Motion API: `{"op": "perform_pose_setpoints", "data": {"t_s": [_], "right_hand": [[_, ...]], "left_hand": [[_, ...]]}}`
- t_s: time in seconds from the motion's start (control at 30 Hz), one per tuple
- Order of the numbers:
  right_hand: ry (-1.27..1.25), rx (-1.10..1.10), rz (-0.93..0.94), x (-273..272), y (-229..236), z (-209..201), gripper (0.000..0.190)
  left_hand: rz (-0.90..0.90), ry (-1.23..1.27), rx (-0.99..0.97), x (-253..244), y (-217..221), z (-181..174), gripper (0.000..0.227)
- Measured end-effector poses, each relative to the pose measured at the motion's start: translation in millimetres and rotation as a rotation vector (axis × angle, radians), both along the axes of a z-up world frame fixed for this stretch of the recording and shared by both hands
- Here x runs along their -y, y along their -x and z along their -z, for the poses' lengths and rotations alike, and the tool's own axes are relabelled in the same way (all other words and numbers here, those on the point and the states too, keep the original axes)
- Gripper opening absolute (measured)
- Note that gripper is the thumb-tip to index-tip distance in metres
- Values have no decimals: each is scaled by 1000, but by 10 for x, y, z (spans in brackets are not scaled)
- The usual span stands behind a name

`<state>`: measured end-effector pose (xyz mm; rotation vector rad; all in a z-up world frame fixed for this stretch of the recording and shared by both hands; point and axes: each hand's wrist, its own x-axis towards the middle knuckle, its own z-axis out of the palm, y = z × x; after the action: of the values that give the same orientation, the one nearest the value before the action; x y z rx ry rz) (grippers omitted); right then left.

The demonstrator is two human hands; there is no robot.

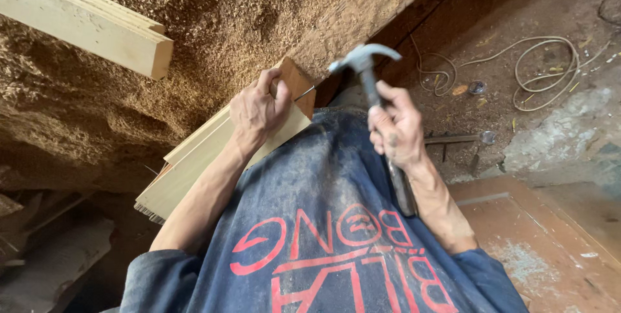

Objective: The person assembles wooden boxes by aligning wooden boards on a sawdust-covered workbench and hammering nails into the joints. They move small containers and pick up wooden components across the workspace.

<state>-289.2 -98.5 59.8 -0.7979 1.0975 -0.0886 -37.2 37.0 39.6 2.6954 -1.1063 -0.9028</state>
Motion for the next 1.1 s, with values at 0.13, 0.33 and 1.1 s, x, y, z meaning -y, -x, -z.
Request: {"op": "perform_pose_setpoints", "data": {"t_s": [0.13,0.33,1.1], "right_hand": [[8,3,141,131,43,48,55],[-44,-13,100,80,7,39,59],[-2,-32,120,352,-26,92,43]], "left_hand": [[231,273,212,-71,1,-3,43],[586,522,268,13,-1,89,25],[510,466,120,123,41,105,27]]}}
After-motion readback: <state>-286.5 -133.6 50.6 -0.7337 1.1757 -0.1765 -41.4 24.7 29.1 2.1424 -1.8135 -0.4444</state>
